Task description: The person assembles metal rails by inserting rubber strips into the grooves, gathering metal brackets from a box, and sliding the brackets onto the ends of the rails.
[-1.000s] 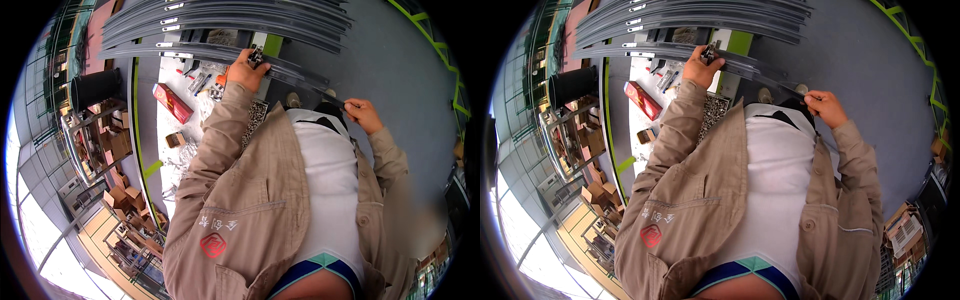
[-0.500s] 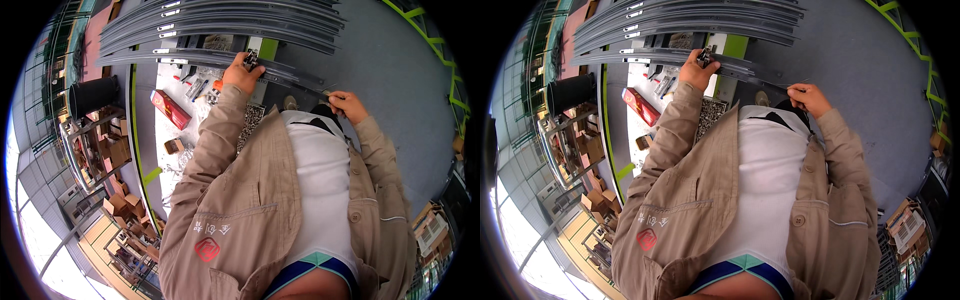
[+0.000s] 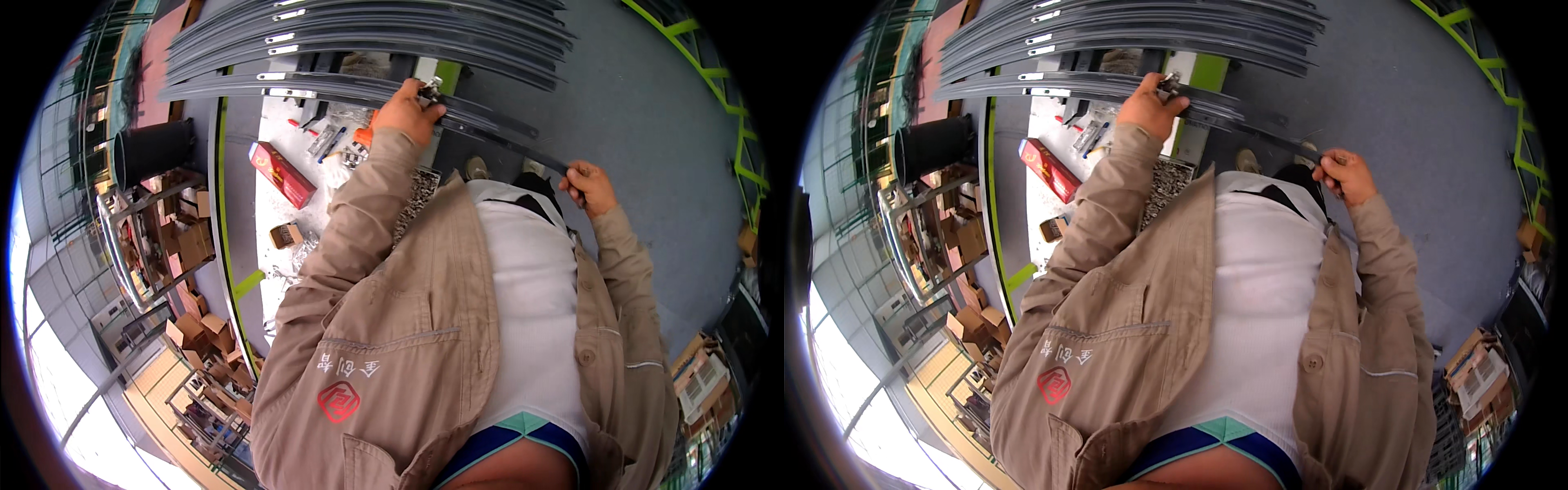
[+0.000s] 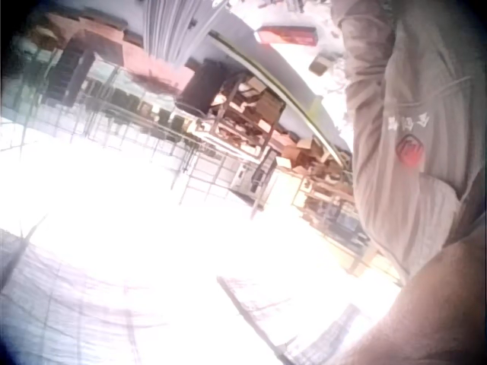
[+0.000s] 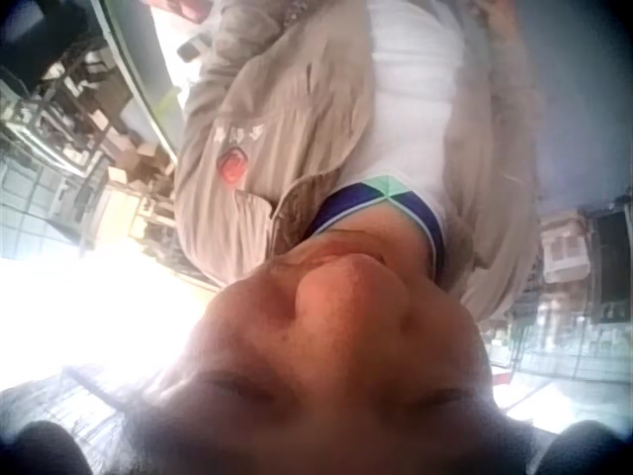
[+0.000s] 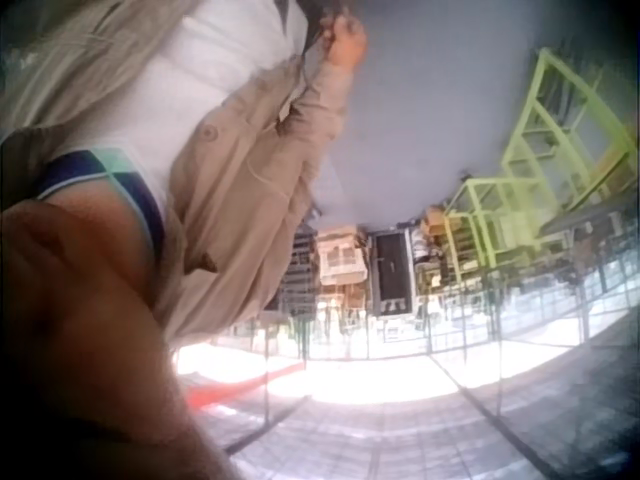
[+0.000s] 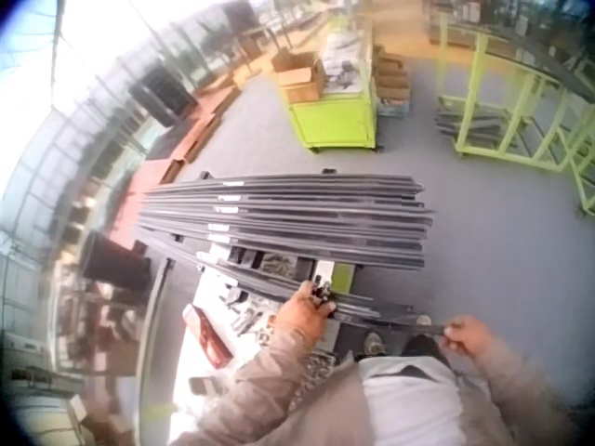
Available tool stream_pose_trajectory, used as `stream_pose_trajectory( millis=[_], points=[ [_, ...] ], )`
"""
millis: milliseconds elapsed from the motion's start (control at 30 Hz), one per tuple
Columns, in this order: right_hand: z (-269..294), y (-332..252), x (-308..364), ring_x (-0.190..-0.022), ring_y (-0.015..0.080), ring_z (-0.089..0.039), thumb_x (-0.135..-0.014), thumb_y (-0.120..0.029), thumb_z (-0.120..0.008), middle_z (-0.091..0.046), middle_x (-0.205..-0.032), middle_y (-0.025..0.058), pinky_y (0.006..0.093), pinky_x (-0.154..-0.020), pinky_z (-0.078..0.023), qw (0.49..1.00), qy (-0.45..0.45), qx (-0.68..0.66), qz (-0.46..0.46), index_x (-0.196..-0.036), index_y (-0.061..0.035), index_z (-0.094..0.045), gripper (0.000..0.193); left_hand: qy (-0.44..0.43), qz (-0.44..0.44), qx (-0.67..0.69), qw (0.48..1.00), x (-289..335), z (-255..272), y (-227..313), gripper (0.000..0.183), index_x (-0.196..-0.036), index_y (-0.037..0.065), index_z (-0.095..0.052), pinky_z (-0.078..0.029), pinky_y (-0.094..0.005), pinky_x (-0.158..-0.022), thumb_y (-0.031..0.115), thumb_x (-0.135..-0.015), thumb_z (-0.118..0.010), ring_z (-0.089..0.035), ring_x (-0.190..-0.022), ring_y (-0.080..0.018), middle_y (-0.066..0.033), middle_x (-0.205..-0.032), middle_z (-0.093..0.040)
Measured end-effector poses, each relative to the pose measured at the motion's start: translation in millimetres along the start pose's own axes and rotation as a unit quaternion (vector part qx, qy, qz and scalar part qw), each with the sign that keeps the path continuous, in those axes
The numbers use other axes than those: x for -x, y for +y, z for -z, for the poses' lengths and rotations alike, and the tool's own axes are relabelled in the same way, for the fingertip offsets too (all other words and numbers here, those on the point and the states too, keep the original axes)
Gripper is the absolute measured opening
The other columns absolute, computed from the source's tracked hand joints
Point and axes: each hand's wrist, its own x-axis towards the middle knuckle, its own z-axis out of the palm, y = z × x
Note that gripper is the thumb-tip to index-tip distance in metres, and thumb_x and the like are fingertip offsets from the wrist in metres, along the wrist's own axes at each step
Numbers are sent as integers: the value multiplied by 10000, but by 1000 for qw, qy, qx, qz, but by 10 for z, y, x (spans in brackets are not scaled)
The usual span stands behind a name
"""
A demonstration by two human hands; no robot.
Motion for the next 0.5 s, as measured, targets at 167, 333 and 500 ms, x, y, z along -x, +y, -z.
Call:
stream_pose_trajectory(
  millis=[167,333,500],
  points=[
    [-32,60,116,-468,44,-435,-943,-246,-617,-620,-667,25,197,-396,-301,1000,0,-13,12,-866,-54,-616,207,28,-19,12,999,-5,-48,-83,515,-1193,74,-538,-507,-402,-809,306,-801,-778,-659,-951,-350,-155,-970,-700],
    [149,196,79,-460,43,-430,-950,-260,-610,-601,-644,18,199,-385,-294,999,44,14,12,-822,-70,-601,229,27,6,-10,1000,47,10,-5,496,-1190,85,-549,-509,-396,-814,302,-804,-773,-661,-958,-331,-136,-978,-701],
    [-79,181,-129,-455,48,-436,-959,-255,-608,-602,-660,25,202,-369,-288,995,99,-16,4,-883,-69,-597,200,29,-6,-1,1000,52,0,5,496,-1197,88,-550,-507,-401,-824,316,-812,-764,-654,-971,-345,-143,-994,-695]
  ],
)
